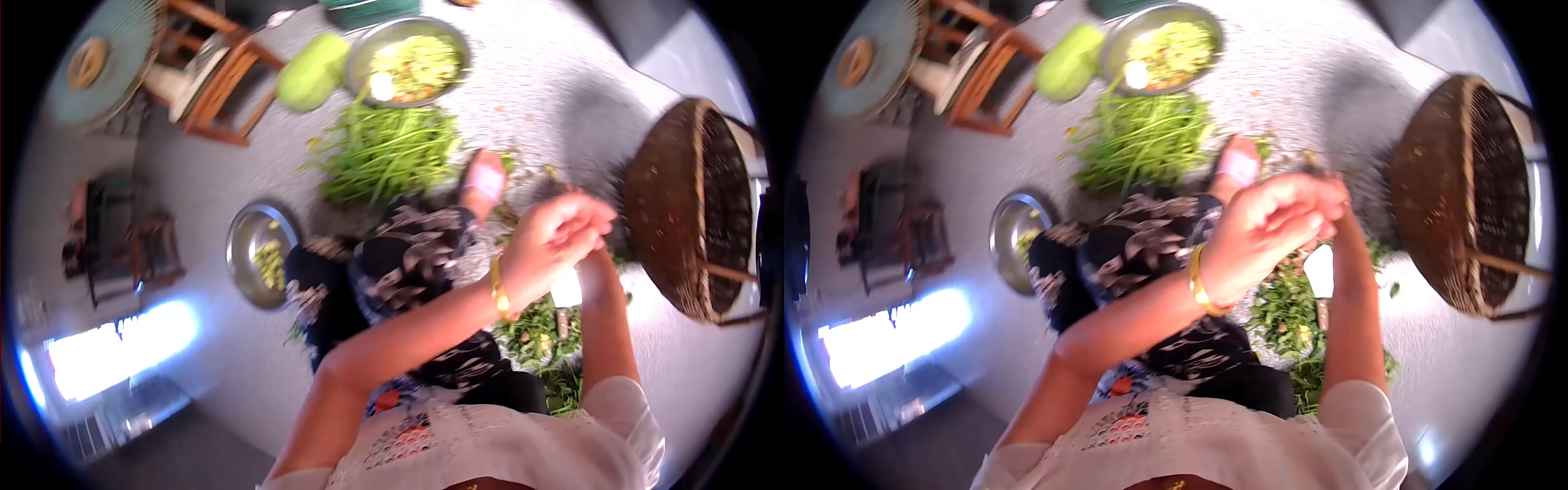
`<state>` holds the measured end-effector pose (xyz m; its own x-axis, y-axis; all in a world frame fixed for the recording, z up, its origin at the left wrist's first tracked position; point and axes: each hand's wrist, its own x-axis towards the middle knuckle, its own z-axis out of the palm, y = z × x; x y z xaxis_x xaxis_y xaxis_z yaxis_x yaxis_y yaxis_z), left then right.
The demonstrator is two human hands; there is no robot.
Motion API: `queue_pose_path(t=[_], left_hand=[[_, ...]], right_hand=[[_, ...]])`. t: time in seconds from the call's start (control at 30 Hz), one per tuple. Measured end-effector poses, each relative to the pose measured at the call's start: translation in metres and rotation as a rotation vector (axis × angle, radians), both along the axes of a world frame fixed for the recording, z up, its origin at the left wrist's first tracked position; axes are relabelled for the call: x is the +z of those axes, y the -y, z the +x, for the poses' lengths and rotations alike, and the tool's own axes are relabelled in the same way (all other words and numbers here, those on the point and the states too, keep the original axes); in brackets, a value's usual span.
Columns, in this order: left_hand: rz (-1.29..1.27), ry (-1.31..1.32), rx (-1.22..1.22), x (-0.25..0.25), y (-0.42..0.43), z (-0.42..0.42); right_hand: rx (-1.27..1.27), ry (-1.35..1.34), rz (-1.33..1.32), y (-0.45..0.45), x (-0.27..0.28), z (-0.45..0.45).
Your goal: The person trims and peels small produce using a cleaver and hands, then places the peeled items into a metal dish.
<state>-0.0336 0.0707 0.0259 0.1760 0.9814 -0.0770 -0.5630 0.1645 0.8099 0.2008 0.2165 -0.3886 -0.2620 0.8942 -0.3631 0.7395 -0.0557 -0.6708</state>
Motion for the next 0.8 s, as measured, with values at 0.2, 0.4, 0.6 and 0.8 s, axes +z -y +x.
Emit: queue_pose_path(t=[0.2,0.4,0.6,0.8], left_hand=[[-0.491,0.178,0.013,-0.05,0.014,0.0],[-0.412,0.04,-0.009,-0.053,0.008,0.005],[-0.426,-0.063,-0.095,-0.059,0.004,0.014],[-0.415,-0.21,0.027,-0.083,-0.013,0.027]], right_hand=[[0.101,0.619,0.05,-0.015,0.116,-0.068],[0.125,0.666,0.08,-0.012,0.092,-0.094],[-0.069,0.558,0.145,0.03,0.084,-0.093],[-0.543,-0.228,0.287,0.061,0.123,-0.072]])
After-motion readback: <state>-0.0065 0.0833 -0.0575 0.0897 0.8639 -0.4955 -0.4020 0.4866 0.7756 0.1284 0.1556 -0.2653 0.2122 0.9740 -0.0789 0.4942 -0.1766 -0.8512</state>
